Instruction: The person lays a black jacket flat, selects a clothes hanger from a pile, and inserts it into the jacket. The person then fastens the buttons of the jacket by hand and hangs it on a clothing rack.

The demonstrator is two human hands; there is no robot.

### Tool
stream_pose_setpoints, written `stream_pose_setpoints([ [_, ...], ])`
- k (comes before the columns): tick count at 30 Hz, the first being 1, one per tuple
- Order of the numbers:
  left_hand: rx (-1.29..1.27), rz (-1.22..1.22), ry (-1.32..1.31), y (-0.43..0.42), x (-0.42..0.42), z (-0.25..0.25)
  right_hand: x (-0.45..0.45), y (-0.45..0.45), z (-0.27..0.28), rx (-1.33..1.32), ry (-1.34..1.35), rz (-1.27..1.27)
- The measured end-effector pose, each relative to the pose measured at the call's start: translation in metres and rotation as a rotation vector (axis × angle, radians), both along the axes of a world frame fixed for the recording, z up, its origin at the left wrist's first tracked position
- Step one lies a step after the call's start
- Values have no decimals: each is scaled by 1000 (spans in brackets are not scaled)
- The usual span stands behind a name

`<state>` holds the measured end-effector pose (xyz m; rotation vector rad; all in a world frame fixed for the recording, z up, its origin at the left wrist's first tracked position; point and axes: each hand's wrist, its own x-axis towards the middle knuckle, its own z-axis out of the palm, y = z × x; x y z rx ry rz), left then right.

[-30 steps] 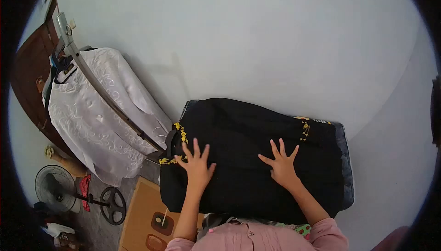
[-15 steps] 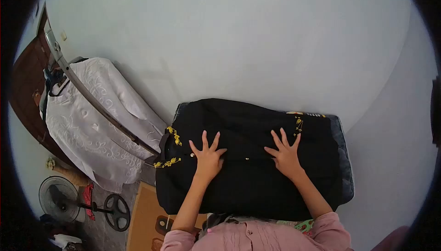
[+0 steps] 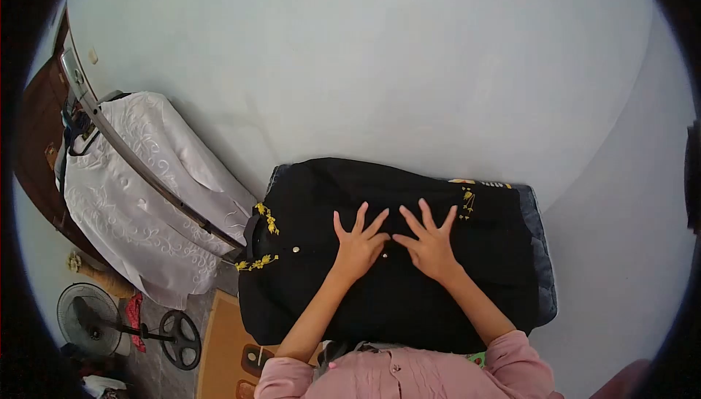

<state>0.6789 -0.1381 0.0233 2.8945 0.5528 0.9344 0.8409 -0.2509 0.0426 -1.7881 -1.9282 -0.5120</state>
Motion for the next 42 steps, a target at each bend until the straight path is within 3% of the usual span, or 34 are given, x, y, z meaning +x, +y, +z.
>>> stream_pose_setpoints([
  [4, -117, 33, 29, 13, 7, -14, -15, 2, -14, -98, -51, 222],
  [11, -487, 10, 96, 22, 3, -20, -25, 6, -23, -230, -9, 9],
  [20, -627, -58, 107, 16, -6, -11, -24, 2, -22, -144, 158, 37],
  [33, -603, 19, 181, -2, -14, 0, -34, -4, -20, -162, 303, -92],
  [42, -544, 30, 71, -12, -20, -5, -32, -2, -23, -138, 343, -111],
])
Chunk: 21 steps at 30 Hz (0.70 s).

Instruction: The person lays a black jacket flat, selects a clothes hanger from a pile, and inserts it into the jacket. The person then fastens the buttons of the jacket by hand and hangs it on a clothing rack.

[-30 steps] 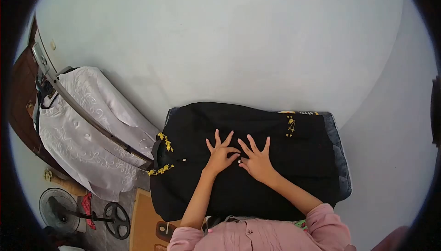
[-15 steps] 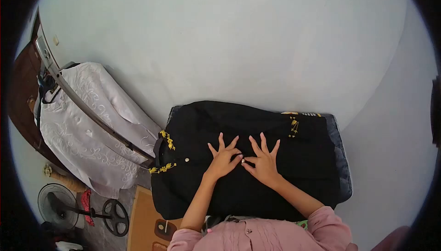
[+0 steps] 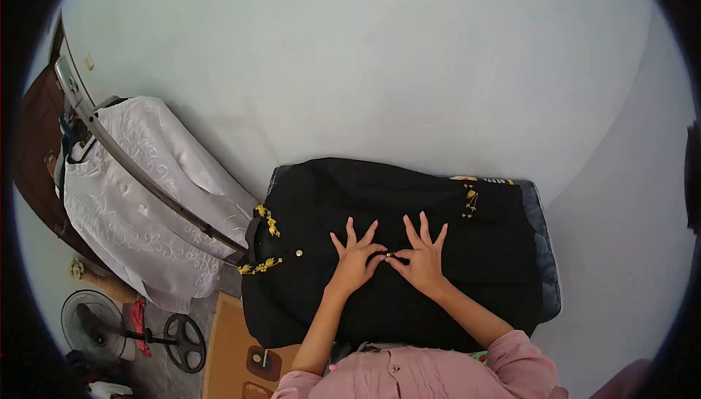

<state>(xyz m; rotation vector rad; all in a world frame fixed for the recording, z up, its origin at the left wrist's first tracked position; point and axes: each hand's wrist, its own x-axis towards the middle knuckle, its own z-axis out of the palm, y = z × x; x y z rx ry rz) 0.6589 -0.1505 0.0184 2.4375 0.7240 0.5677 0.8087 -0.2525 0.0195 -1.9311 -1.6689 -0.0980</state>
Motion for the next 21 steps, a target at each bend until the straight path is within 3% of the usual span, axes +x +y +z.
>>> stream_pose_setpoints([
  [9, 93, 55, -61, -5, 5, -6, 0, 3, -11, 117, -163, 86],
  [14, -152, 65, -69, 6, 11, -12, 0, 2, -11, 71, -127, 111],
  [21, -299, 23, -127, 17, 8, -24, 2, 2, -9, 70, -14, 135],
])
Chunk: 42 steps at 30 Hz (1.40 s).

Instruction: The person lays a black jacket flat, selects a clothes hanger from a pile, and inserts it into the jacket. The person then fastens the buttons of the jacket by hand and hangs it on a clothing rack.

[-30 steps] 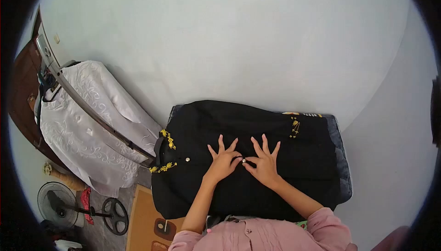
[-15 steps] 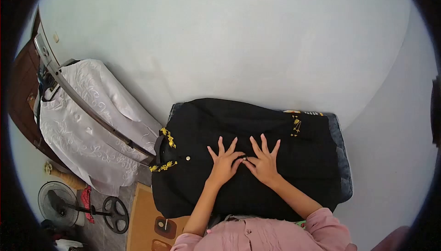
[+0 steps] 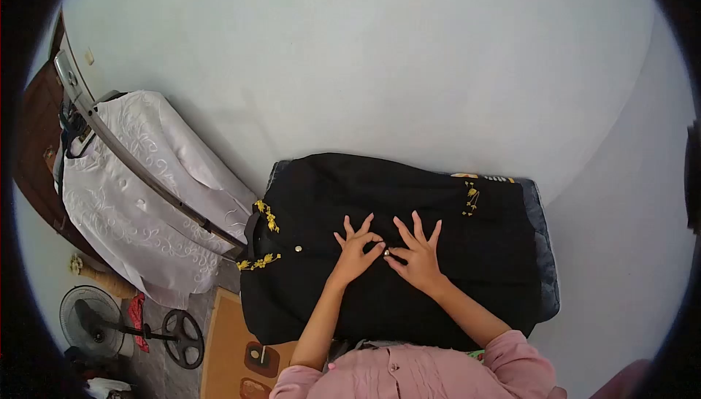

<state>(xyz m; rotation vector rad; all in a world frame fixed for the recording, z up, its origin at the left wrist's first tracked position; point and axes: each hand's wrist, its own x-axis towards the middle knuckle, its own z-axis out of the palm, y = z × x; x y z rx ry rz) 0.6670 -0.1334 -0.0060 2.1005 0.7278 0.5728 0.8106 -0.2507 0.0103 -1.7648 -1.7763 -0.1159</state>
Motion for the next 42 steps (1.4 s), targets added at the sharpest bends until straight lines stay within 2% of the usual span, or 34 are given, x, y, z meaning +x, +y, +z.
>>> stream_pose_setpoints([
  [2, -127, -52, -34, 2, -2, -1, 0, 0, 0, 6, 12, 6],
  [6, -195, -102, -35, 6, -4, -1, 0, 1, -3, 82, 24, 20],
  [10, -131, -80, -27, 2, -3, -2, 2, 1, -9, 155, 53, 39],
  [17, 45, -22, 2, -4, -6, 4, -1, 2, -6, 107, 124, -37],
  [26, 103, -36, 71, -9, -7, 8, 1, 3, -9, 38, 131, -110],
  [32, 123, -9, 39, -12, -8, 7, -1, 7, -7, 112, 154, -139],
  [37, 161, 24, 41, -14, -7, 7, 2, 5, -2, 3, -18, -70],
  [42, 158, 45, -43, -12, -10, -3, 4, 8, -8, 41, -55, -54],
])
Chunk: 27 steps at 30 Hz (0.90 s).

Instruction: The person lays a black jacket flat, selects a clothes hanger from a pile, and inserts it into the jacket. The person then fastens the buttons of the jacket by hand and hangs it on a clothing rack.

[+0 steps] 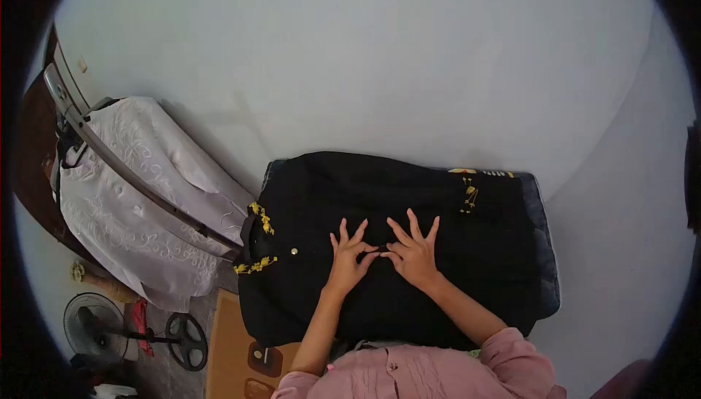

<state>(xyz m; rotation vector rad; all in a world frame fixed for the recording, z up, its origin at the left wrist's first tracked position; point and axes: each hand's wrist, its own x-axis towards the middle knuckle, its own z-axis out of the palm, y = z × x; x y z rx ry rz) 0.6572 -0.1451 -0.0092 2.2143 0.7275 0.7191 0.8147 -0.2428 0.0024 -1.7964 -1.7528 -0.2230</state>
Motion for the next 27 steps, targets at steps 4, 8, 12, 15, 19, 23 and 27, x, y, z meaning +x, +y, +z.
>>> stream_pose_setpoints([
  [4, 34, -15, -29, 0, 0, -1, -2, 4, -4, 10, 106, -18],
  [8, 41, -13, -13, -3, 0, 1, 0, 5, -3, -7, 172, -48],
  [12, 47, 59, -46, -9, 9, 12, 1, 3, 0, 90, 172, -20],
  [15, 159, 5, 74, -6, 9, 8, 2, 2, -4, 169, 74, 32],
  [19, 306, 59, 123, -8, 6, 1, 3, 3, -12, 287, -91, 107],
  [23, 302, 86, 181, -10, 8, 13, 10, -11, 14, 54, -152, 172],
  [27, 309, -59, 442, -4, 9, 40, 29, -58, 45, -199, -58, 234],
])
